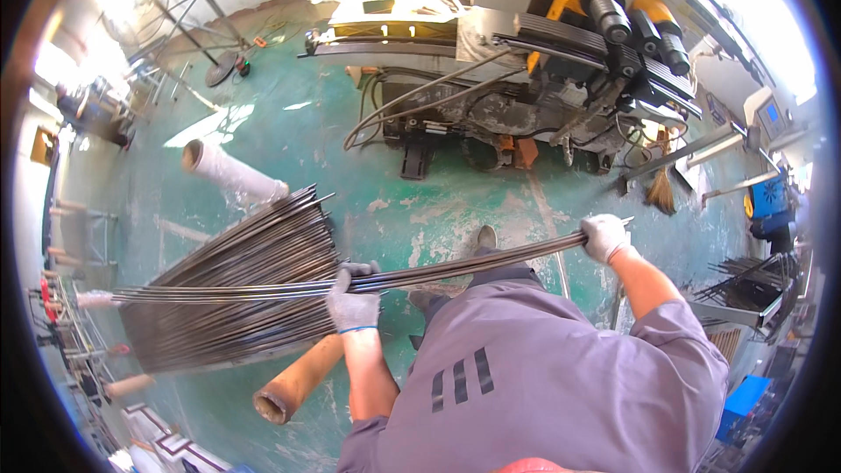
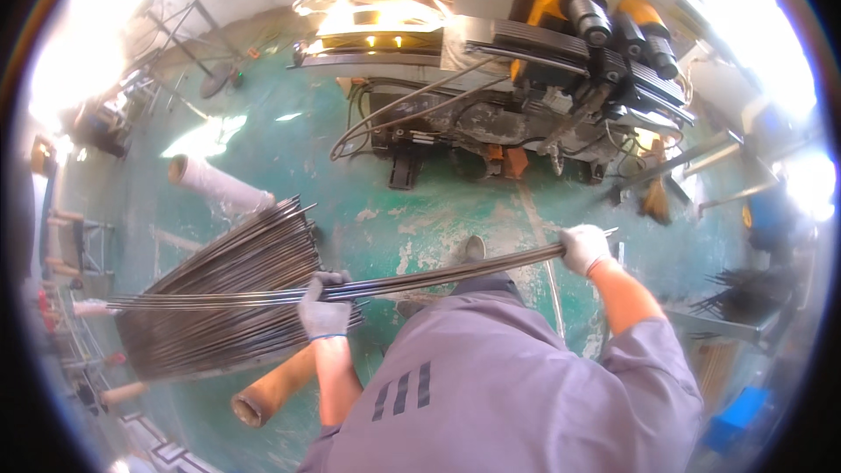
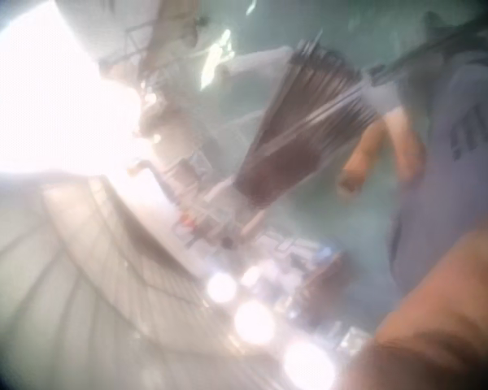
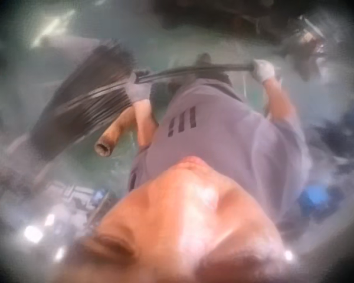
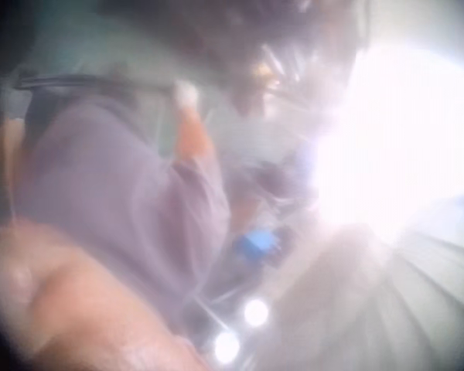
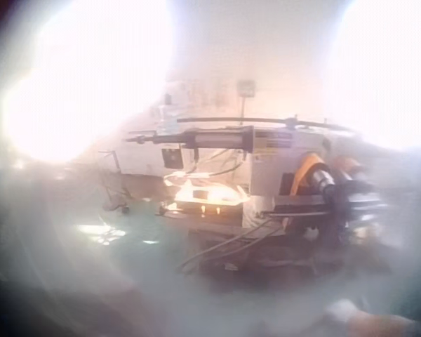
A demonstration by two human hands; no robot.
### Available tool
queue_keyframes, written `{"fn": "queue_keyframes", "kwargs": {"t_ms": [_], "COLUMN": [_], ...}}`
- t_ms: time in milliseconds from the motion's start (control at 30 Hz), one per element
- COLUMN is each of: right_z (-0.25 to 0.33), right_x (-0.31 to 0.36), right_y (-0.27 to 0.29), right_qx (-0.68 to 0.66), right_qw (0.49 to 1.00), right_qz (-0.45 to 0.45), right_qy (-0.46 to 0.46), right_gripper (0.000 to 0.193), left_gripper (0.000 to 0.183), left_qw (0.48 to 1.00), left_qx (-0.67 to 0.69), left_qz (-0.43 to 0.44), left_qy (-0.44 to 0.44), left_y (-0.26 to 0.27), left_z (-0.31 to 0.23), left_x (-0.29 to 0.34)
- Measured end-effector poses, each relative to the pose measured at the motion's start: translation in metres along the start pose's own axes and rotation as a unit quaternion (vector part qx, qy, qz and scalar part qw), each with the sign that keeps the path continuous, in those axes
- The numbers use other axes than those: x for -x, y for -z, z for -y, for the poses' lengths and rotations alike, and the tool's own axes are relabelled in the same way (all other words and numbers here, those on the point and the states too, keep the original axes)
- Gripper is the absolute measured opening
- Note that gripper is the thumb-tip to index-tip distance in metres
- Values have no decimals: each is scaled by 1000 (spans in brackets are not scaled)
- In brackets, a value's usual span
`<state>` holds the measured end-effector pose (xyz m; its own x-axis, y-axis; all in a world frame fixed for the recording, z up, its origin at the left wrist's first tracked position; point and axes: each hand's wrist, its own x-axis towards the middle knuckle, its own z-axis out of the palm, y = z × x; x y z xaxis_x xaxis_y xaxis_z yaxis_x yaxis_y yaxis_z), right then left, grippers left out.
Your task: The person picks up a bundle of metal rods from a rack, carries them to a machine, and feeds them into the rollers. They walk back to retrieve more rods and repeat the action.
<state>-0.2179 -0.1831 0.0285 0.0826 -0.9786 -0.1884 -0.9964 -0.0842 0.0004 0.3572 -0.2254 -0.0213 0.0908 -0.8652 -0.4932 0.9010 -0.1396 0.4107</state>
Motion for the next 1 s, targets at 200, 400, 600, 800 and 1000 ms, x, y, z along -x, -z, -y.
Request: {"fn": "queue_keyframes", "kwargs": {"t_ms": [200, 400, 600, 800, 1000], "right_z": [-203, -205, -121, -208, -227], "right_x": [22, -35, -125, -134, -174], "right_y": [-34, -60, 28, 40, 76], "right_qx": [67, -769, -930, -873, -816], "right_qw": [961, 387, 72, 128, 157], "right_qz": [-70, -273, -252, -357, -442], "right_qy": [-260, -429, -257, -308, -337], "right_gripper": [8, 56, 24, 23, 28], "left_gripper": [12, 15, 21, 30, 26], "left_qw": [994, 982, 961, 931, 943], "left_qx": [-1, -98, -154, -180, -193], "left_qz": [6, 118, 228, 315, 259], "left_qy": [-111, -110, -23, -24, -84], "left_y": [-127, -263, -356, -403, -393], "left_z": [-54, 58, 154, 91, 53], "left_x": [-7, -41, -69, -129, -221]}}
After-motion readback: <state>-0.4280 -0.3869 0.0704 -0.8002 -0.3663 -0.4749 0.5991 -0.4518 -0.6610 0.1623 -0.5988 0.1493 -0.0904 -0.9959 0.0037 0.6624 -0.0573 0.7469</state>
